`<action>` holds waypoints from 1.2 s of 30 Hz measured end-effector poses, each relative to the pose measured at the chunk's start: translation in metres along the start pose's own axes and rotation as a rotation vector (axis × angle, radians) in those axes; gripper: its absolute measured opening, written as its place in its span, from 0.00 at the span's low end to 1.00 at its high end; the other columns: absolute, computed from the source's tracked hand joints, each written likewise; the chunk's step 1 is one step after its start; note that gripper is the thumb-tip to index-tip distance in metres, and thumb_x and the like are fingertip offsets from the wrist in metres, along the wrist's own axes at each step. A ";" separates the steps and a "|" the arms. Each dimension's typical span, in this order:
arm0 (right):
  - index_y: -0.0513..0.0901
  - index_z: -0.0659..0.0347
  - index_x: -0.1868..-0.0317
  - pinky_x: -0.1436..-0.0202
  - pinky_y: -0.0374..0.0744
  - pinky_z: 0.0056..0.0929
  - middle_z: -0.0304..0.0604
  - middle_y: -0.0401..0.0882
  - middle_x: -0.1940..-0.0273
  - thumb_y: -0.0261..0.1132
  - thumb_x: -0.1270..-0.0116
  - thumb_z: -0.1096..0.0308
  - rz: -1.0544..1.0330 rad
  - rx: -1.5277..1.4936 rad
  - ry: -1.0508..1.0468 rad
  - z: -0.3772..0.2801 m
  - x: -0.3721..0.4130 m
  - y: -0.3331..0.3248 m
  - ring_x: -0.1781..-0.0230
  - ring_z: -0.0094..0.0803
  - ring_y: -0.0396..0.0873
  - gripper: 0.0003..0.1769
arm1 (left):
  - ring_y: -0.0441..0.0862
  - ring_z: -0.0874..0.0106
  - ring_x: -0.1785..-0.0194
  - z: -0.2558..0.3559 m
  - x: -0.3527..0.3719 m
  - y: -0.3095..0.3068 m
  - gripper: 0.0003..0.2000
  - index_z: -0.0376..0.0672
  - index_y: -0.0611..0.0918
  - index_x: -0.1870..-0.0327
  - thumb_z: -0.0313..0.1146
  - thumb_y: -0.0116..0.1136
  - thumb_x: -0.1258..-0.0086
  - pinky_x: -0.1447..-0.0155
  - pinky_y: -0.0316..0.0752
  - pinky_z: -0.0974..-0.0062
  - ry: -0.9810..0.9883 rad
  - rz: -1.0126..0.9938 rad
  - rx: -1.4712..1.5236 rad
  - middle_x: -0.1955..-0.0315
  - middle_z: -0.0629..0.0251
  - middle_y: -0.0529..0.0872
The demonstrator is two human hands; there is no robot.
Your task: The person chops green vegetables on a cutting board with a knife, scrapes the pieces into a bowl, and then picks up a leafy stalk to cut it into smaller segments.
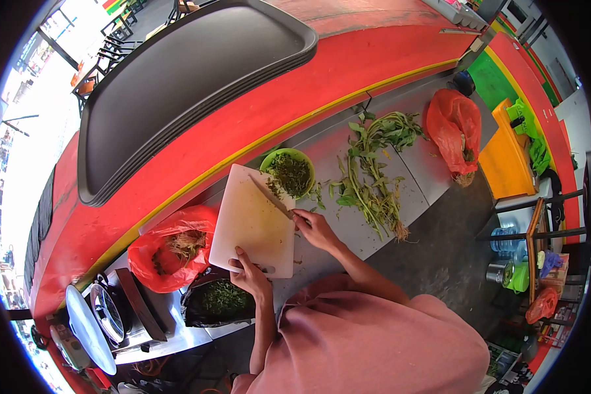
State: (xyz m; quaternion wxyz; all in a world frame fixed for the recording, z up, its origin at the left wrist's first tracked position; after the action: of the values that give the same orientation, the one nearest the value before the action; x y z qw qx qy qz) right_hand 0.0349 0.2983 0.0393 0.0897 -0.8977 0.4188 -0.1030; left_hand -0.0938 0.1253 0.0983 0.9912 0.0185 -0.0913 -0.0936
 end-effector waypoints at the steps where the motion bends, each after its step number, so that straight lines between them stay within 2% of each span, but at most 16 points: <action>1: 0.77 0.67 0.38 0.63 0.79 0.32 0.48 0.85 0.66 0.58 0.23 0.62 0.001 0.000 -0.003 0.003 -0.005 -0.004 0.68 0.30 0.83 0.21 | 0.62 0.88 0.81 0.002 0.001 0.001 0.15 0.47 0.74 0.72 0.41 0.60 0.24 0.77 0.54 0.84 -0.002 -0.005 -0.005 0.83 0.79 0.72; 4: 0.76 0.65 0.35 0.66 0.78 0.31 0.44 0.84 0.68 0.57 0.22 0.59 0.017 0.012 0.122 0.021 -0.025 -0.017 0.69 0.25 0.81 0.23 | 0.64 0.87 0.82 0.008 0.003 0.001 0.17 0.43 0.76 0.72 0.44 0.61 0.25 0.77 0.53 0.82 0.000 -0.007 0.056 0.82 0.76 0.75; 7: 0.76 0.65 0.34 0.65 0.77 0.30 0.43 0.84 0.68 0.57 0.22 0.59 -0.030 0.085 0.162 0.019 -0.030 -0.031 0.69 0.25 0.81 0.23 | 0.64 0.88 0.81 0.004 0.001 -0.002 0.14 0.46 0.76 0.71 0.42 0.60 0.24 0.76 0.55 0.84 -0.002 -0.017 0.088 0.82 0.79 0.73; 11: 0.77 0.64 0.34 0.62 0.78 0.29 0.42 0.85 0.68 0.57 0.22 0.59 -0.103 0.084 0.122 0.002 -0.028 -0.037 0.69 0.25 0.81 0.23 | 0.64 0.88 0.81 0.007 0.000 -0.004 0.15 0.46 0.76 0.72 0.42 0.60 0.24 0.76 0.56 0.84 -0.018 0.000 0.069 0.81 0.78 0.74; 13: 0.77 0.64 0.35 0.60 0.78 0.29 0.42 0.85 0.67 0.57 0.22 0.58 -0.235 0.090 0.094 -0.004 -0.027 -0.035 0.68 0.25 0.81 0.23 | 0.62 0.87 0.83 0.008 -0.001 -0.003 0.16 0.44 0.75 0.73 0.42 0.60 0.25 0.78 0.52 0.83 0.010 0.015 0.067 0.83 0.78 0.73; 17: 0.77 0.64 0.35 0.59 0.79 0.29 0.42 0.86 0.66 0.57 0.22 0.58 -0.235 0.087 0.109 0.017 -0.050 -0.032 0.68 0.25 0.82 0.23 | 0.62 0.87 0.82 0.009 -0.002 -0.006 0.16 0.43 0.76 0.73 0.42 0.60 0.25 0.78 0.52 0.82 0.025 -0.001 0.112 0.83 0.78 0.73; 19: 0.77 0.64 0.35 0.59 0.79 0.30 0.42 0.87 0.64 0.57 0.22 0.57 -0.136 0.187 0.085 0.020 -0.064 -0.032 0.68 0.26 0.82 0.24 | 0.65 0.88 0.82 0.013 0.000 -0.007 0.14 0.45 0.76 0.71 0.40 0.60 0.24 0.78 0.56 0.83 0.019 -0.029 0.070 0.81 0.78 0.74; 22: 0.77 0.63 0.35 0.58 0.79 0.30 0.42 0.87 0.63 0.57 0.22 0.56 -0.088 0.108 0.060 0.009 -0.063 -0.030 0.66 0.27 0.83 0.24 | 0.64 0.88 0.82 0.016 0.002 -0.010 0.14 0.45 0.76 0.71 0.39 0.60 0.24 0.78 0.55 0.83 0.043 -0.020 0.063 0.82 0.78 0.74; 26: 0.73 0.62 0.31 0.62 0.79 0.32 0.41 0.85 0.64 0.56 0.21 0.53 -0.206 0.092 0.077 0.001 -0.052 -0.021 0.68 0.26 0.82 0.27 | 0.63 0.87 0.82 0.017 0.003 -0.009 0.15 0.42 0.77 0.72 0.40 0.61 0.25 0.78 0.54 0.82 0.077 -0.009 0.090 0.82 0.77 0.75; 30: 0.74 0.62 0.32 0.63 0.80 0.32 0.41 0.85 0.64 0.56 0.21 0.53 -0.113 0.088 -0.011 0.046 -0.067 -0.023 0.69 0.26 0.81 0.27 | 0.64 0.87 0.82 0.020 0.004 -0.013 0.14 0.42 0.78 0.71 0.40 0.60 0.24 0.78 0.54 0.81 0.103 -0.042 0.094 0.82 0.77 0.75; 32: 0.76 0.63 0.33 0.61 0.80 0.32 0.42 0.85 0.63 0.57 0.21 0.54 0.007 0.214 -0.051 0.056 -0.073 -0.035 0.67 0.27 0.82 0.25 | 0.64 0.87 0.82 0.022 0.006 -0.017 0.14 0.42 0.78 0.71 0.39 0.59 0.24 0.78 0.54 0.81 0.093 -0.025 0.090 0.82 0.77 0.74; 36: 0.78 0.63 0.35 0.54 0.80 0.35 0.44 0.86 0.59 0.59 0.23 0.54 -0.091 0.122 0.009 0.030 -0.047 -0.064 0.62 0.31 0.84 0.25 | 0.64 0.87 0.82 0.023 0.007 -0.026 0.14 0.43 0.78 0.71 0.40 0.59 0.24 0.78 0.54 0.82 0.137 -0.009 0.093 0.82 0.78 0.74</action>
State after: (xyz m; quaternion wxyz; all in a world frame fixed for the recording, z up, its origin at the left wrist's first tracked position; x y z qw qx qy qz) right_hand 0.0602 0.3768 0.0212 0.1374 -0.9083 0.3708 -0.1363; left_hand -0.0959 0.0977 0.1213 0.9928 0.0711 -0.0276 -0.0921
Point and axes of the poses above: each hand's wrist, its own x-axis away from the middle knuckle, its own y-axis out of the palm, z = x × y, the point moved 4 cm from there along -x, towards the middle knuckle
